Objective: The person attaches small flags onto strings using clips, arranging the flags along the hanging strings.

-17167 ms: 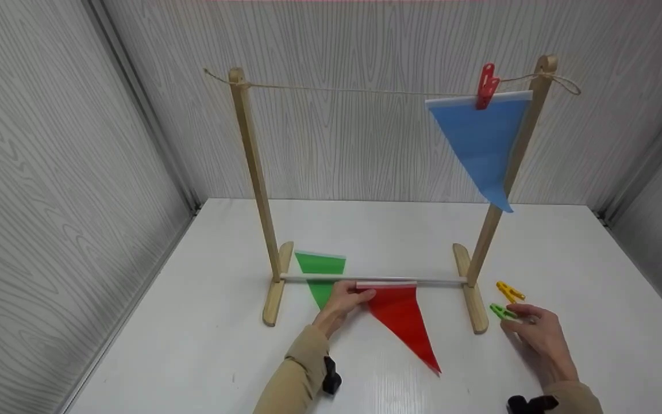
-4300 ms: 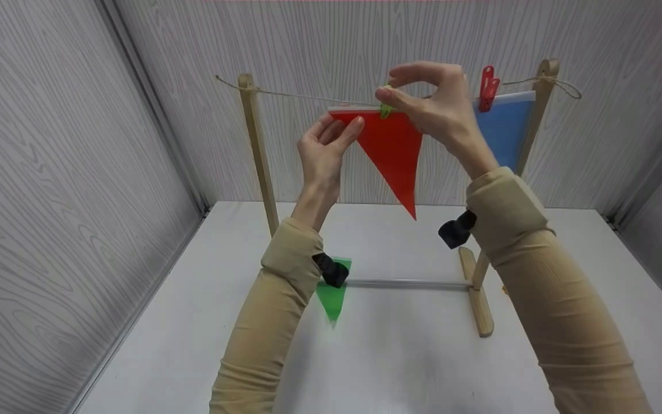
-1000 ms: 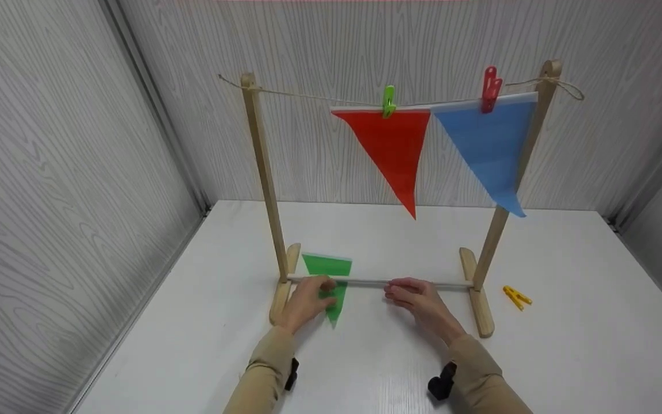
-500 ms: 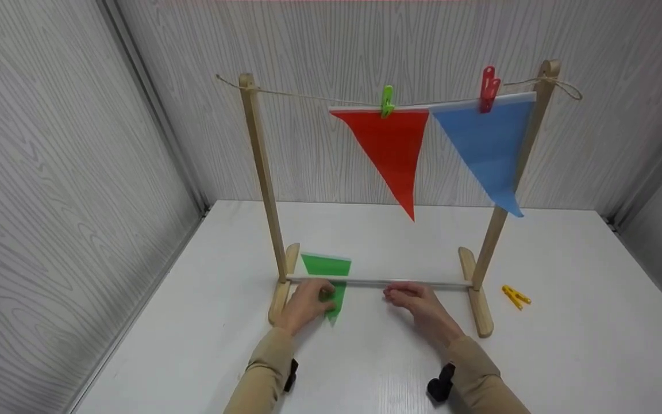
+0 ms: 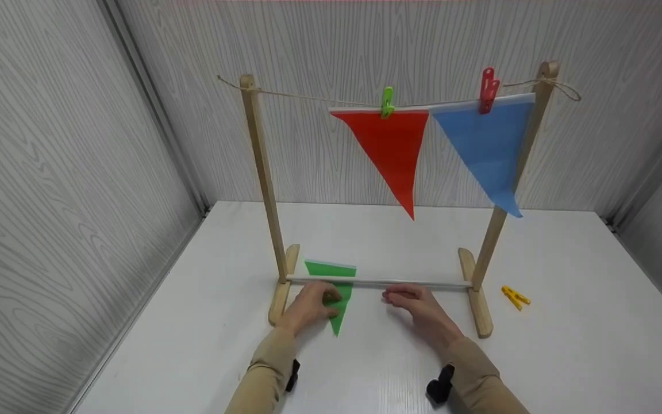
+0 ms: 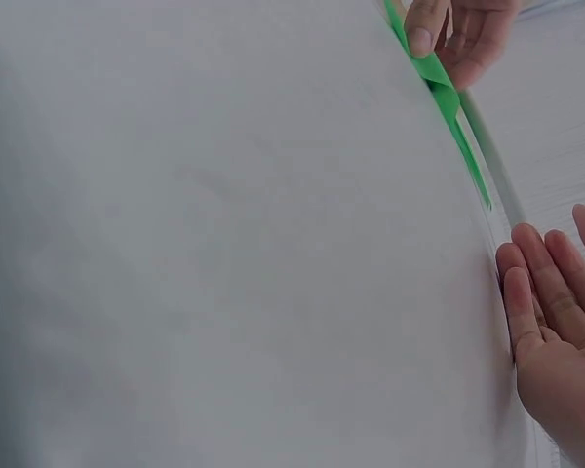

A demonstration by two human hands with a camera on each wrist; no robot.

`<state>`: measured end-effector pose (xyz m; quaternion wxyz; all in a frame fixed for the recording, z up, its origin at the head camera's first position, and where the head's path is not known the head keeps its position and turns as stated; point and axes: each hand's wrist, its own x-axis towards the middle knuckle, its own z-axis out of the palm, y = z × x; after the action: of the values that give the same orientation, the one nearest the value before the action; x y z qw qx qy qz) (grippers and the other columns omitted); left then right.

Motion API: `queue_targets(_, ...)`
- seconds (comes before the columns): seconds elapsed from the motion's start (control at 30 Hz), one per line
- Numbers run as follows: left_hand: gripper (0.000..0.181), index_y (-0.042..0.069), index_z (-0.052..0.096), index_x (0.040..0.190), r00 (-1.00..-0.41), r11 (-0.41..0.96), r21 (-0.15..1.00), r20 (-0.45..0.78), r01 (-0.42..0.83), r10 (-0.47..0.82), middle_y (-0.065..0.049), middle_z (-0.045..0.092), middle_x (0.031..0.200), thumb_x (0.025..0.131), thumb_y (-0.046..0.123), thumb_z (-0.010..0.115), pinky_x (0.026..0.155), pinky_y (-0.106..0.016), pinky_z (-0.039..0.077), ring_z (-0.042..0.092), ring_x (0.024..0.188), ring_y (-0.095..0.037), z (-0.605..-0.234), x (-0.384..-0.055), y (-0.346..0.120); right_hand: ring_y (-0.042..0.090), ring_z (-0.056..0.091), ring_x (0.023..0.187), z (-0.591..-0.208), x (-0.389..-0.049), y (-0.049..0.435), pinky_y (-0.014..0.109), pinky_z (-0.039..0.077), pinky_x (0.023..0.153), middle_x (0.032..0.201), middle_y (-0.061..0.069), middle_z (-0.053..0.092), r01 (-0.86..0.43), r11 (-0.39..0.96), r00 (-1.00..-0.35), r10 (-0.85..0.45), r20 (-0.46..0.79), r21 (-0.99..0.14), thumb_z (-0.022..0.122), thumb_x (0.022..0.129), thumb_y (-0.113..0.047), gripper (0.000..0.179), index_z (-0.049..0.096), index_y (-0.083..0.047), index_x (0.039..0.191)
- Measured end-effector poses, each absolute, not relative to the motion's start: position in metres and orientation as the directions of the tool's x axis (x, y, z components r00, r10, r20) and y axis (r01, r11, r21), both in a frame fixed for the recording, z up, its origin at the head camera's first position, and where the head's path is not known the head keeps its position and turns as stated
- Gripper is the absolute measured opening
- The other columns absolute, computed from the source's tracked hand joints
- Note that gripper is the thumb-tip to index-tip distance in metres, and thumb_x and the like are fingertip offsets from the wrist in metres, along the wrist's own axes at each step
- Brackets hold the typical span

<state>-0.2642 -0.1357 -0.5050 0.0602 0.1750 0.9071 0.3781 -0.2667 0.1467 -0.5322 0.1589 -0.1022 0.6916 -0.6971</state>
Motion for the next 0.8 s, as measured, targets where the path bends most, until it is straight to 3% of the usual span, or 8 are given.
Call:
queue_targets(0.3,0.023,0.005,0.075,0.104,-0.910,0.670,0.679,-0.007,0.300,0.414,-0.009,0.068,0.108,0.082,0.006,0.081,0.105,-0.049,0.046,0.059,0.111,-0.028,-0.5046,-0.2653,-0.1314,0.017,0.067,0.113,-0.5328,-0.2677,0.1474,0.023,0.051,0.100,0.129,0.021,0.066,0.077,0.005,-0.925,-0.373,-0.073,-0.997,0.063,0.100,-0.017,0.046,0.053,0.012,0.134)
queue_targets(0.43,0.020,0.005,0.077,0.100,-0.885,0.662,0.676,-0.029,0.324,0.464,-0.013,0.064,0.125,0.081,0.006,0.082,0.112,-0.051,0.042,0.055,0.124,-0.033,-0.5027,-0.2669,-0.1300,0.016,0.068,0.112,-0.5337,-0.2689,0.1473,0.024,0.052,0.098,0.129,0.023,0.066,0.075,-0.001,-0.925,-0.373,-0.069,-0.997,0.062,0.100,-0.014,0.043,0.054,0.014,0.133)
queue_targets(0.57,0.020,0.007,0.077,0.101,-0.862,0.643,0.704,-0.087,0.302,0.500,-0.017,0.052,0.149,0.082,0.002,0.079,0.121,-0.055,0.031,0.042,0.143,-0.040,-0.5012,-0.2663,-0.1305,0.016,0.068,0.112,-0.5351,-0.2692,0.1472,0.024,0.052,0.099,0.128,0.022,0.066,0.077,-0.022,-0.921,-0.386,-0.062,-0.997,0.061,0.100,-0.012,0.044,0.052,0.015,0.134)
queue_targets(0.8,0.030,0.005,0.074,0.108,-0.822,0.610,0.714,-0.085,0.344,0.563,-0.017,0.056,0.147,0.080,-0.006,0.074,0.118,-0.055,0.037,0.048,0.139,-0.040,-0.5012,-0.2677,-0.1296,0.014,0.066,0.112,-0.5351,-0.2681,0.1480,0.022,0.051,0.099,0.129,0.019,0.066,0.056,0.007,-0.922,-0.382,-0.054,-0.998,0.064,0.099,-0.013,0.044,0.054,0.013,0.133)
